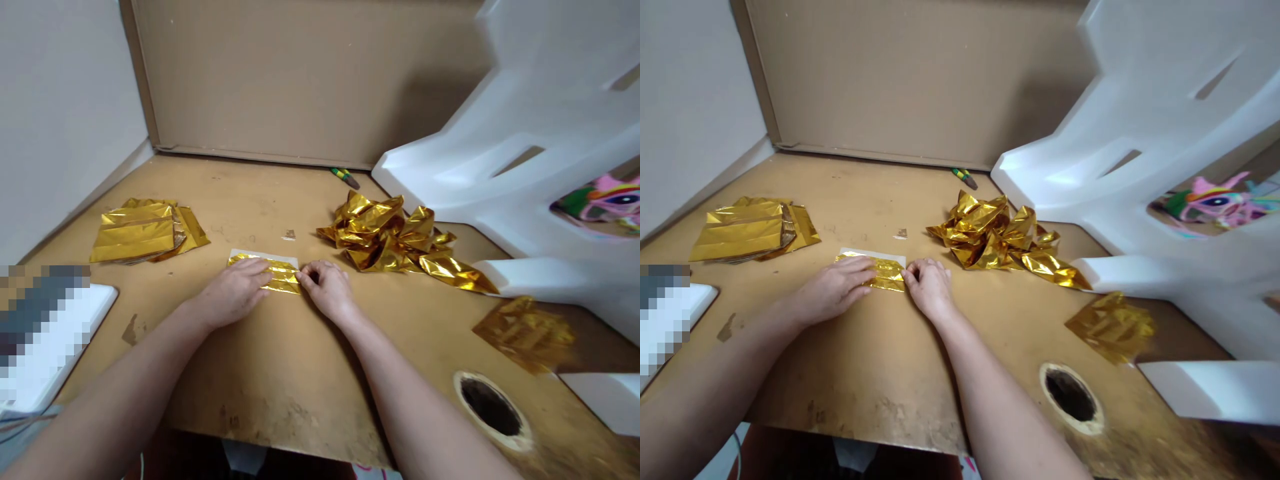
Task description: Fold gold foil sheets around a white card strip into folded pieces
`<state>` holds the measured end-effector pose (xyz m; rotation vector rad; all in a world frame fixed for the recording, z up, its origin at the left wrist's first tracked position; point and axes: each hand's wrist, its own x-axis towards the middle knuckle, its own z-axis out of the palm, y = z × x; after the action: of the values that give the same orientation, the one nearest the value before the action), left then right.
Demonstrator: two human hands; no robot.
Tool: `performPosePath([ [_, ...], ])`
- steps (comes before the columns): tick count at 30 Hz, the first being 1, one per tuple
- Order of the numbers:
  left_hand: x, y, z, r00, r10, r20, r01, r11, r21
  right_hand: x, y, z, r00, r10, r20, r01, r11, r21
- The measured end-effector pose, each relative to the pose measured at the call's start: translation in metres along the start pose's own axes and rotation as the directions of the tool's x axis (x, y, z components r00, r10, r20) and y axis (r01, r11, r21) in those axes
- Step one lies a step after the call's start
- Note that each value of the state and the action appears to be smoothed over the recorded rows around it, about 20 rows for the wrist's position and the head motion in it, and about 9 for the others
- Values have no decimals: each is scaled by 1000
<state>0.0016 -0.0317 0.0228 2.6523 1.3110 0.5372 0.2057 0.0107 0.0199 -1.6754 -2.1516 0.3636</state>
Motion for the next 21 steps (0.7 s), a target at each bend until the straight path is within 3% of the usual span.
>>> performPosePath([
  [2, -1, 5, 1, 991, 43, 127, -40, 999, -25, 0, 1, 1, 1000, -6, -4, 6, 1000, -7],
  [7, -5, 10, 3, 936, -4, 352, 22, 999, -48, 0, 4, 2, 999, -37, -27, 36, 999, -25],
  [11, -4, 14, 3, 911, -47, 410, 70, 997, -41, -7, -3, 2, 974, -149, -168, 150, 989, -7],
  [13, -4, 16, 4, 908, -62, 414, 89, 995, -46, -14, -13, 3, 950, -259, -173, 270, 962, 37],
  [17, -3, 18, 9, 939, -50, 339, 91, 990, -106, -30, -32, 12, 887, -458, 61, 446, 883, 148],
  [21, -3, 19, 12, 947, -41, 318, 96, 982, -161, -35, -34, 19, 831, -473, 293, 437, 881, 184],
])
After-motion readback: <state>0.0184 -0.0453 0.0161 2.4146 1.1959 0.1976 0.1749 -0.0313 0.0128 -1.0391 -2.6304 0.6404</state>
